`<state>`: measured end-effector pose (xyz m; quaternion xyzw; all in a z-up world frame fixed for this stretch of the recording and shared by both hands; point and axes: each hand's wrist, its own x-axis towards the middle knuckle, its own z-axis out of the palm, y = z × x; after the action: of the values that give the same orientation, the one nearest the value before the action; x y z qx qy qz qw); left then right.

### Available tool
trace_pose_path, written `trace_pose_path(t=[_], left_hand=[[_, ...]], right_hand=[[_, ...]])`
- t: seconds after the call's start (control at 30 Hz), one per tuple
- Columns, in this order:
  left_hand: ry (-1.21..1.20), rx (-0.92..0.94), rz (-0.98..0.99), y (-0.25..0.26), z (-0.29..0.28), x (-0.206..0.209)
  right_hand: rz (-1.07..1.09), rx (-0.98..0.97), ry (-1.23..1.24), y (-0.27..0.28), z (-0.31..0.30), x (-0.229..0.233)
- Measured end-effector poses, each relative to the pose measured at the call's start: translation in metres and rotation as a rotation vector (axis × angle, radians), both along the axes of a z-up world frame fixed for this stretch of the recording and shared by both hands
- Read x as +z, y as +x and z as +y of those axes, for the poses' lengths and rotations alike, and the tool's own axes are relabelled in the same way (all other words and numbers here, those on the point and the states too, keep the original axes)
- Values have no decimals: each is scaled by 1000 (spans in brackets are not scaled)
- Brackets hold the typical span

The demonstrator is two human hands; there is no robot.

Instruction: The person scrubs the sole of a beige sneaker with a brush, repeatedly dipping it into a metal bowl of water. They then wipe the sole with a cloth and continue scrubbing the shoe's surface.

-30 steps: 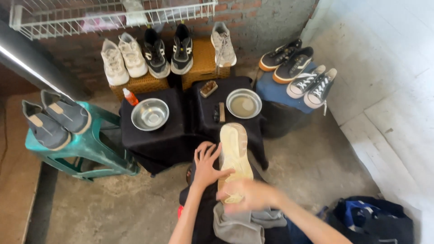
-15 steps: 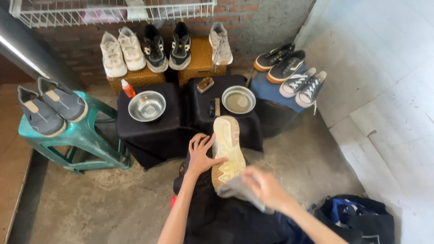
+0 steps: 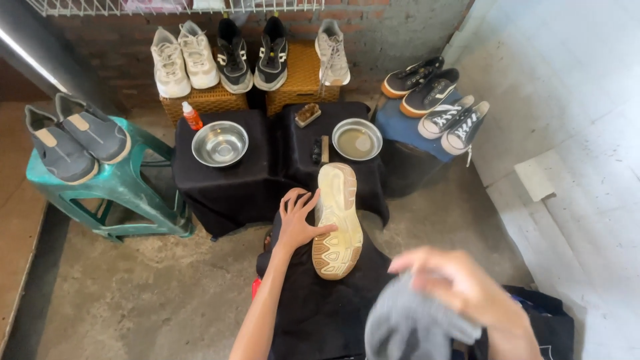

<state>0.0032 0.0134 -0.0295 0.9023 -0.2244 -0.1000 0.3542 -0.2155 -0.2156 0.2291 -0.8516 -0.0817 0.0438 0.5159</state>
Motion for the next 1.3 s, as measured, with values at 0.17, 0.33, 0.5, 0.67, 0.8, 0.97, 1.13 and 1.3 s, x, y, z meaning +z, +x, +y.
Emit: trace_pose_path(t=[0.17,0.33,0.5,0.67,0.8,0.97,1.13,1.3], left_hand=[[23,-21,21,3,-4,4],[-5,-8,-29,9,-9,-27],[5,-33,-16,12,-5,-22],[114,-59,-7,19,-15,-73],[134,-78,-98,6,-10,-17],[99,-77,-88,8,-10,-17],[50,-61,-83,4,-11,-10],[37,-54,-98,7,-13,-18]], right_hand=[[-349,-374,-222,76,12,-4],[-533,-483,-573,186,39,-145],[-382,-356,-797,204,60,-218],[-378,-292,-800,172,45,-260],[-181,-91,-767,138,19,-242],[-22,-113,-740,116,-21,-194],[-449,-493,-554,166,-13,-191],[-571,-272,-803,187,55,-226]])
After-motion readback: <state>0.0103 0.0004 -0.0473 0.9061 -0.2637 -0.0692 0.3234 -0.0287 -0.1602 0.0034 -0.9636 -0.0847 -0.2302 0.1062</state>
